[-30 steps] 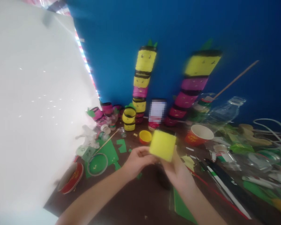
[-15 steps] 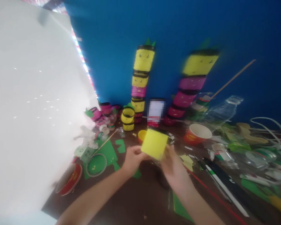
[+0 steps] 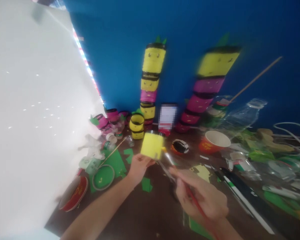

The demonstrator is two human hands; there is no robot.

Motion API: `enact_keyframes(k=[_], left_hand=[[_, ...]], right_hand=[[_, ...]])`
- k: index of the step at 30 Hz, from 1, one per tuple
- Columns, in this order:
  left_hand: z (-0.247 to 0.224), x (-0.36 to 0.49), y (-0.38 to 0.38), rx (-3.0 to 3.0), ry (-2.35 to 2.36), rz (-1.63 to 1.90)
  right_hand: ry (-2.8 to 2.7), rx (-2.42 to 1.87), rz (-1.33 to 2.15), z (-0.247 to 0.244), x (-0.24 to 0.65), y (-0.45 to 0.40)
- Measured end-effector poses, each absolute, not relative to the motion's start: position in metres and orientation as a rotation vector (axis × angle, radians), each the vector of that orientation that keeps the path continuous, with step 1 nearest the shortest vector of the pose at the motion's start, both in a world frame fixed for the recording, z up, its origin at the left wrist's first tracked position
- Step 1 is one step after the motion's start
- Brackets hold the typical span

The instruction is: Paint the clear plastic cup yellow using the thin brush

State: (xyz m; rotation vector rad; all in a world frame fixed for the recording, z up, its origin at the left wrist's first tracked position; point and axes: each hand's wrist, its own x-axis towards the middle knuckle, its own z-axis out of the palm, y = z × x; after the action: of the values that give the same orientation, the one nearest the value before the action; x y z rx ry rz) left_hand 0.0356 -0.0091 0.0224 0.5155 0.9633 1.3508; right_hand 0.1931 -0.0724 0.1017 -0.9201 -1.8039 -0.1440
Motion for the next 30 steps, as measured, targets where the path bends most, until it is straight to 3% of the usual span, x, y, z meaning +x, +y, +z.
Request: enact_keyframes(k=[16,30], left_hand=[[0.019,0.034,-0.008,0.580,0.933,1.364],[0.015,0.034,-0.007,0.539,0.944,1.381]], right_hand=[[-1.743,-1.213,0.033,0.095,0.183,-0.081],[-1.825,-1.072,-0.059,0.098,0.189,-0.076]])
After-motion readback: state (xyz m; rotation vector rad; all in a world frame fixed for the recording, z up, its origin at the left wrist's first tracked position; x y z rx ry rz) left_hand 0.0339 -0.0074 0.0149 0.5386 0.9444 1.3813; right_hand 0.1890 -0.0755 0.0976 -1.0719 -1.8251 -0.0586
